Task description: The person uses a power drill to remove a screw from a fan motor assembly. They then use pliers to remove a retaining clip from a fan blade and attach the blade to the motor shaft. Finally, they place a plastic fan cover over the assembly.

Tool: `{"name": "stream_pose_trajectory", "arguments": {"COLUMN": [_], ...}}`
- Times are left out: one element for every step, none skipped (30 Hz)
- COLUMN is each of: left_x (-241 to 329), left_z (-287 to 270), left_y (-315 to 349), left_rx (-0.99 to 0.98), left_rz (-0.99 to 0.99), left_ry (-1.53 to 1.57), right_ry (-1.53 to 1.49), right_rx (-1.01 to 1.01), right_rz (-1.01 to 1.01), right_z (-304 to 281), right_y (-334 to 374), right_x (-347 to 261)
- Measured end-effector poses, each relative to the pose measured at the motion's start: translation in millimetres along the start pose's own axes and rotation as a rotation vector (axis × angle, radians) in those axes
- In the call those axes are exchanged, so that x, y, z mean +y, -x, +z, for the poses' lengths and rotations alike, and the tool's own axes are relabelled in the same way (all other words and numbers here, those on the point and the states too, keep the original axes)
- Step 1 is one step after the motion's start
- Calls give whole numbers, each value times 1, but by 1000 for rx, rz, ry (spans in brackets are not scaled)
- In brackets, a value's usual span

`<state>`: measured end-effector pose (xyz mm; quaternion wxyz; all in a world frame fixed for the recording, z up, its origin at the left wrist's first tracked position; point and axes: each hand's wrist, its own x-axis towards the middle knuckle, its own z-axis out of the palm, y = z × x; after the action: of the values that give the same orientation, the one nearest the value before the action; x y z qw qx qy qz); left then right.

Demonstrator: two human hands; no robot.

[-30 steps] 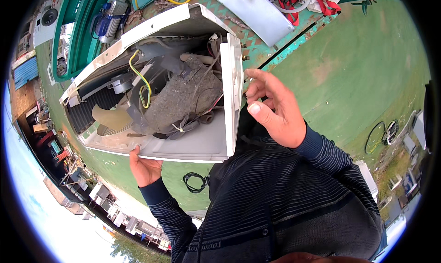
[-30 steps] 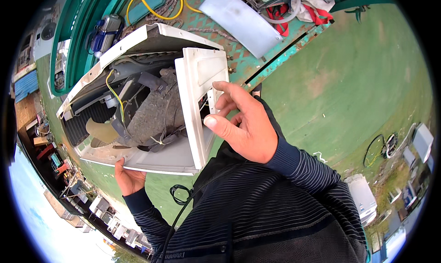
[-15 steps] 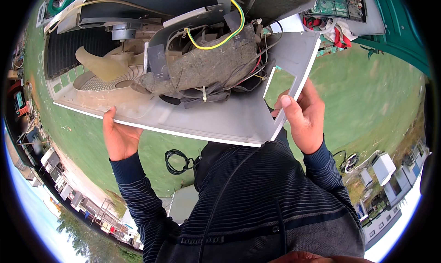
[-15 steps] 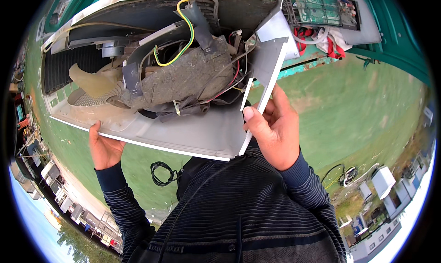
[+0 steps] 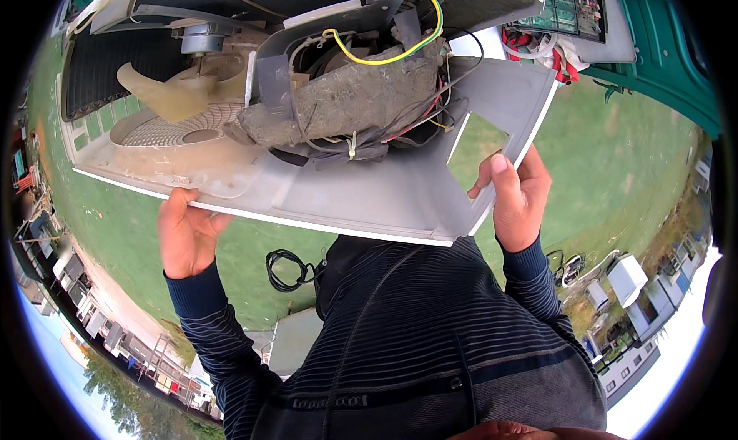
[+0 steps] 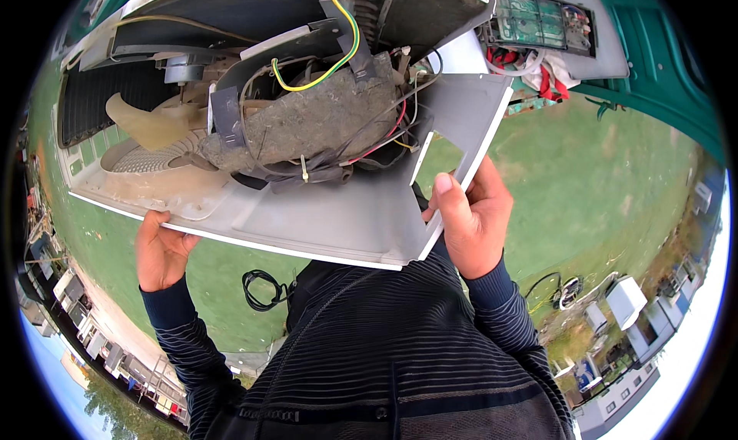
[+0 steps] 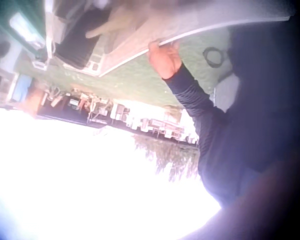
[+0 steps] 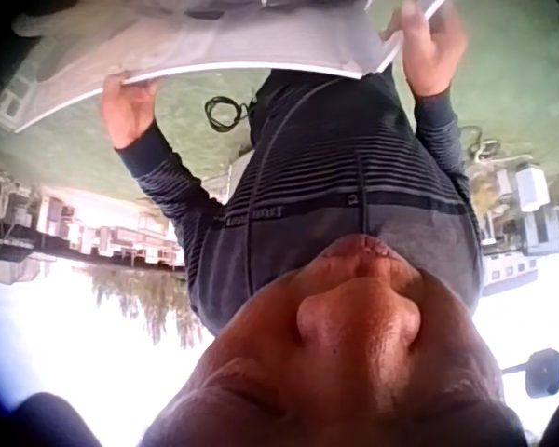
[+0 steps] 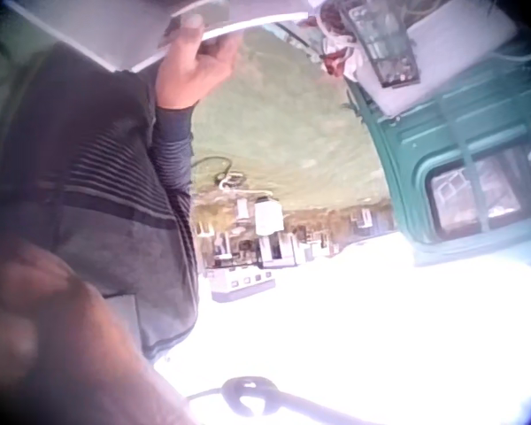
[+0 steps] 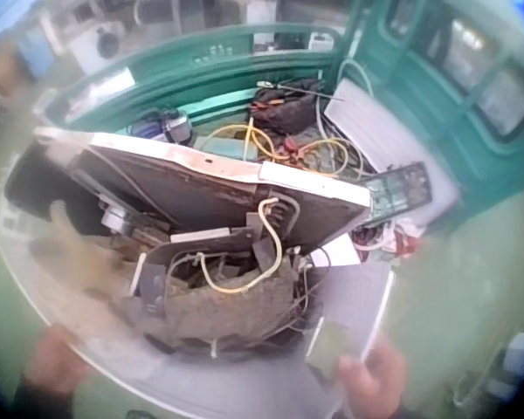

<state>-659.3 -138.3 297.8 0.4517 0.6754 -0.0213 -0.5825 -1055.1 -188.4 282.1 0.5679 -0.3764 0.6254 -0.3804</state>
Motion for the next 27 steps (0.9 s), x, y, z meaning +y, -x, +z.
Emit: {"name": "stream_pose_trajectory", "arguments": {"left_x": [0, 3, 4, 5, 4, 3, 3, 3, 4, 4, 5, 5, 5, 4, 4, 4, 5, 6, 7, 6, 6, 6, 7, 6, 3, 1, 1], "left_z": [-5, -8, -7, -5, -5, -3, -1, 1, 0, -5, -7, -7, -6, -5, -7, -10, -10, -8, -6, -5, -8, -12, -12, -6, 0, 5, 7], "left_y": [-1, -7, -7, -6, -4, -3, -3, -3, -4, -7, -7, -5, -4, -3, -3, -5, -6, -6, -5, -5, -7, -10, -11, -8, -6, -6, -8], "left_rx": [-4, -28, -26, -24, -13, 6, 25, 37, 30, 23, 19, 25, 30, 37, 46, 54, 60, 68, 77, 89, 64, 39, 14, 44, 53, 58, 63], "left_rz": [-4, -6, 1, 9, 12, 20, 27, 31, 30, 30, 32, 33, 33, 36, 38, 40, 43, 43, 43, 43, 46, 48, 47, 48, 63, 81, 99], "left_ry": [-6, -14, -27, -39, -51, -48, -46, -49, -55, -62, -64, -70, -77, -84, -74, -63, -51, -42, -32, -20, -15, -11, -4, -4, -9, -13, -18], "right_ry": [-6, -17, -29, -41, -40, -39, -38, -55, -73, -90, -89, -87, -86, -103, -104, -104, -104, -110, -101, -92, -82, -83, -100, -93, -86, -79, -72], "right_rx": [4, 11, 18, 35, 45, 54, 64, 61, 57, 55, 47, 41, 34, 63, 54, 44, 36, 54, 55, 51, 47, 37, 42, 35, 29, 30, 32], "right_rz": [6, 3, 1, -22, -22, -23, -23, -3, 17, 38, 39, 41, 43, 33, 16, 0, -20, -25, -40, -55, -70, -85, -101, -104, -107, -113, -120], "right_z": [1, 7, 10, 11, 11, 10, 10, 10, 12, 12, 12, 12, 12, 12, 11, 11, 10, 14, 14, 14, 15, 14, 16, 15, 13, 10, 8], "right_y": [2, 1, 1, 2, 4, 7, 9, 11, 12, 14, 16, 18, 20, 24, 25, 22, 19, 16, 14, 11, 8, 3, -2, -6, -9, -12, -15], "right_x": [0, -1, -2, -1, 3, 6, 7, 7, 6, 6, 6, 8, 10, 12, 11, 9, 5, -1, -4, -5, -5, -5, -8, -6, -4, -3, -1]}}
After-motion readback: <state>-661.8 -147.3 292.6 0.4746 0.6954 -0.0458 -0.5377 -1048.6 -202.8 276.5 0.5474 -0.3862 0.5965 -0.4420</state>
